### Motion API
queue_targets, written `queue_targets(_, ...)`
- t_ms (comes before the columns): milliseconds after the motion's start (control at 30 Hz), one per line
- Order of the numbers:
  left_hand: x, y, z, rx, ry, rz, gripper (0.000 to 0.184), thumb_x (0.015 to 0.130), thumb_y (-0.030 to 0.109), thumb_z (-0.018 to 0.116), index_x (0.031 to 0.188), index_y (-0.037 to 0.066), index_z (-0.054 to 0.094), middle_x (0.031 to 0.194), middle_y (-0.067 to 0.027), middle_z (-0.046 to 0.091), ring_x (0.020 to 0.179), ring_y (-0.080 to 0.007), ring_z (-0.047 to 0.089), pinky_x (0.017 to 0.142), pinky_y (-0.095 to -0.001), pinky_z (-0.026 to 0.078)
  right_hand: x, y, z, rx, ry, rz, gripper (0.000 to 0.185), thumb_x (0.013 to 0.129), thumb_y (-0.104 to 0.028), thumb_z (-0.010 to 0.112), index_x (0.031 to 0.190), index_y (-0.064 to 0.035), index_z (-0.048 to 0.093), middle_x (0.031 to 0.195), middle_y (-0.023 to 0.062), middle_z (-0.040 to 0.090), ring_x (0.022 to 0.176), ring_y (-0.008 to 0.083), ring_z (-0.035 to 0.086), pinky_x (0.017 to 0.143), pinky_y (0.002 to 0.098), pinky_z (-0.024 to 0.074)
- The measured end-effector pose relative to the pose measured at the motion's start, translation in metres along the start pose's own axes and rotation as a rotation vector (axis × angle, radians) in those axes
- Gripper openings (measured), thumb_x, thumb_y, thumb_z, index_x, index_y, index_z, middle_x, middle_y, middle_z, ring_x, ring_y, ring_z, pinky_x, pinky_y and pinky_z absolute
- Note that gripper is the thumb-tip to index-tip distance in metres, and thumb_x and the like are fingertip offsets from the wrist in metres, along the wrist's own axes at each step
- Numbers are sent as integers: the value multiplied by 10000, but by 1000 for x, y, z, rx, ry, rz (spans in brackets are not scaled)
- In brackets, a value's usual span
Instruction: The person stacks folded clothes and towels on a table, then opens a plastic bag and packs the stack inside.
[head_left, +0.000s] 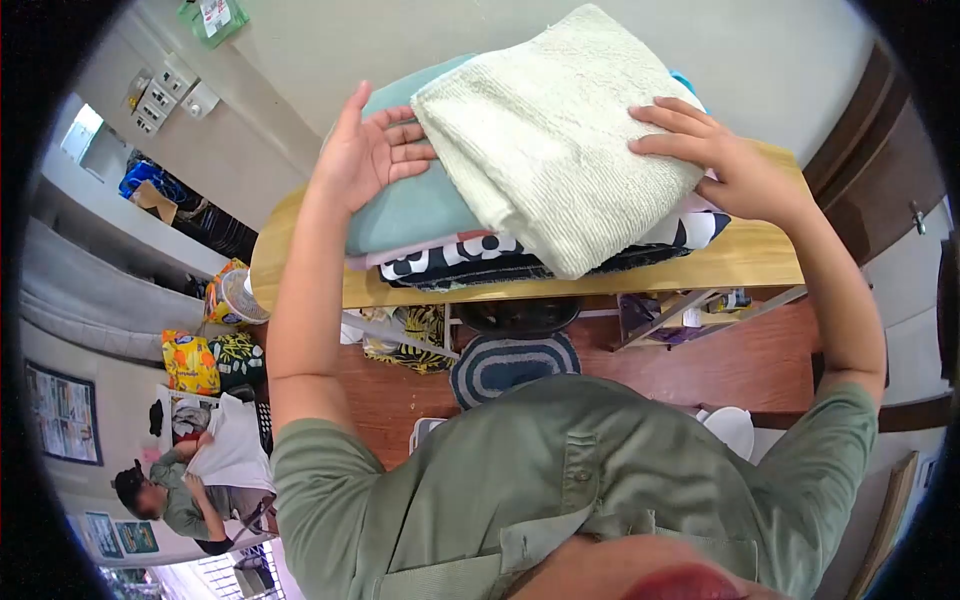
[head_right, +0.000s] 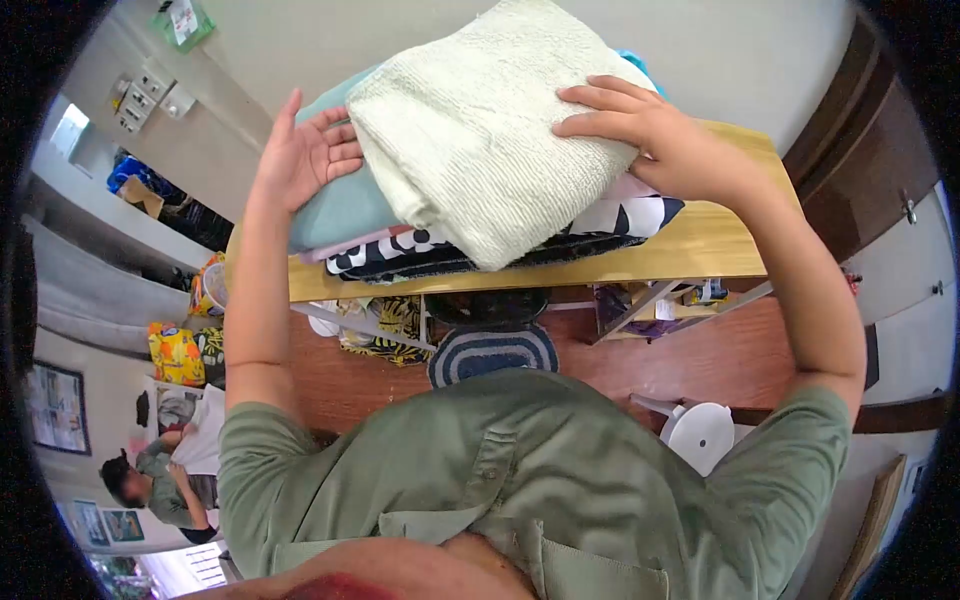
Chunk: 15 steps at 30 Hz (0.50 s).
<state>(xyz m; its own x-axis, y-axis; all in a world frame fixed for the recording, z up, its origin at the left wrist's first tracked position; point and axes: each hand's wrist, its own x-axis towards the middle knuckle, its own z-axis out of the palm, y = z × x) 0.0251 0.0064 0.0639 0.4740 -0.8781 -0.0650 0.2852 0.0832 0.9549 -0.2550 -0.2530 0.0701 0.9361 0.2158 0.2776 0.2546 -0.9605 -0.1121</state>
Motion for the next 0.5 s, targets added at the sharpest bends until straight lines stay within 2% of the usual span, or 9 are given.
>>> queue_targets(100,13,3,9,311,163,10,776,797,596,421,1230,-44,350,1151,-231,482,944,-294,552,803,-339,455,-12,0,-8,231,40,-22,533,623,50,532,1124,-128,560,1330,72,394,1285,295,244,1048,414,221)
queue_targets(167,29,4,15,881,400,227,828,736,624,496,1252,-12,374,1127,-202,509,960,-294,547,843,-357,421,-10,-2,-8,245,43,-20,479,642,20,555,1101,-111,572,1324,78,399,1281,299,250,1045,414,221)
queue_targets(200,34,8,21,884,402,222,828,736,624,496,1252,-12,374,1127,-202,509,960,-294,547,843,-357,421,-9,-4,-6,256,46,-12,427,660,-11,579,1079,-95,583,1318,85,404,1276,303,257,1041,415,222)
queue_targets(267,41,21,37,1171,133,159,814,690,627,550,1216,15,452,1127,-190,517,972,-300,540,869,-378,391,-11,-9,3,199,132,-13,381,686,-72,604,1066,-98,583,1291,97,426,1245,308,302,1021,410,249)
queue_targets(300,48,24,40,1170,133,155,814,690,627,550,1216,15,452,1127,-190,517,972,-300,540,869,-378,391,-12,-12,6,139,212,-12,346,712,-133,629,1053,-101,582,1265,109,449,1213,313,347,1001,405,276)
queue_targets(400,60,34,50,1342,-42,157,758,677,568,605,1183,13,500,1109,-200,534,987,-307,536,885,-393,383,-20,-31,8,133,395,61,345,717,-133,632,1057,-113,581,1254,108,458,1208,311,353,995,397,282)
queue_targets(433,60,38,59,1392,-87,120,707,706,527,603,1197,31,489,1101,-173,547,1001,-275,536,880,-353,388,-23,-39,11,196,577,111,260,748,-108,612,1000,-57,574,1136,118,526,1105,279,451,947,359,342)
queue_targets(467,62,39,67,1440,-137,84,658,734,486,601,1211,50,478,1093,-145,560,1014,-244,536,874,-312,393,-30,-41,18,197,574,111,260,748,-108,612,1000,-57,574,1136,118,526,1105,279,451,947,359,342)
queue_targets(500,64,38,73,1439,-136,82,658,734,486,601,1211,50,478,1093,-145,560,1014,-244,536,874,-312,393,-37,-40,30,541,799,277,221,769,-94,592,979,-37,555,1057,110,542,1015,250,495,889,342,385)
